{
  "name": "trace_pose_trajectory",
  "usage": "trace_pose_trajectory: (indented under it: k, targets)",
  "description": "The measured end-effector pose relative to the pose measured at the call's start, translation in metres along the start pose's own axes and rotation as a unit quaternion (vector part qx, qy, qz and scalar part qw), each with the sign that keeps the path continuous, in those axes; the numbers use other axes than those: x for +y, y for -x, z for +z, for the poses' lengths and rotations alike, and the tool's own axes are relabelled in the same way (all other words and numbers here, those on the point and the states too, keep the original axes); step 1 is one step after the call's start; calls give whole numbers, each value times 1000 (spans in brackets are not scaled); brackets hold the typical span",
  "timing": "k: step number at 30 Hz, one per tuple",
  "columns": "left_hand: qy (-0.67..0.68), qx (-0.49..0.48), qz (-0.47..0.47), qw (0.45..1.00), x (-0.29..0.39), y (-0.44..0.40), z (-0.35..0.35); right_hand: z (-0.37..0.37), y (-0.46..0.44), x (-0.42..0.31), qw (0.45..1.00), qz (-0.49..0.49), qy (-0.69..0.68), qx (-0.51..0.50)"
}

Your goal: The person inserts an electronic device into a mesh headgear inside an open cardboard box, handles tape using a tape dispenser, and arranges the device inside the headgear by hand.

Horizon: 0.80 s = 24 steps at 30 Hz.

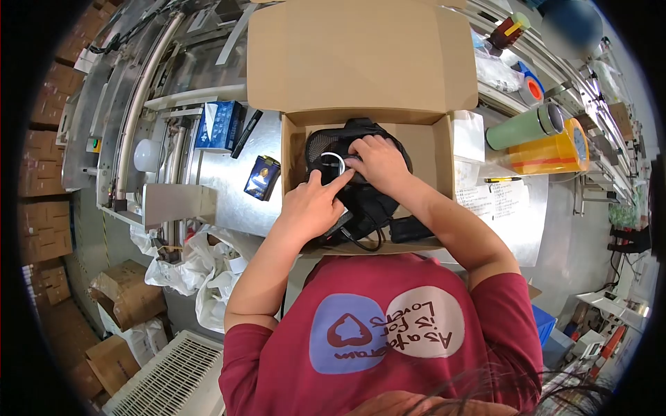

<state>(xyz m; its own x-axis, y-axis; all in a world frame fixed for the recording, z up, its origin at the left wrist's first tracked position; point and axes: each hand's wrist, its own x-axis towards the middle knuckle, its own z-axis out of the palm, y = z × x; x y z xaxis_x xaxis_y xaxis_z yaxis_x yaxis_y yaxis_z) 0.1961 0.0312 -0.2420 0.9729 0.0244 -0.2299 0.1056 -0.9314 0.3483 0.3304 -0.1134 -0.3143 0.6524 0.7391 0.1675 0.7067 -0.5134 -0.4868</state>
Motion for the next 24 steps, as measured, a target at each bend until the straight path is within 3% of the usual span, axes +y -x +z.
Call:
trace_pose_trajectory:
  k: [9,15,21,24]
  targets:
    - [-23,-23,-14,999,1,2,6,-3,-1,0,1000,20,-21,-6]
    - [-32,-26,-6,999,-1,0,7,-17,-25,20,955,129,-178,-198]
    - [-34,-30,-3,999,-2,0,8,-20,-25,26,944,142,-258,-148]
    - [-30,-33,-2,999,-2,0,8,-43,-17,4,978,75,-185,-67]
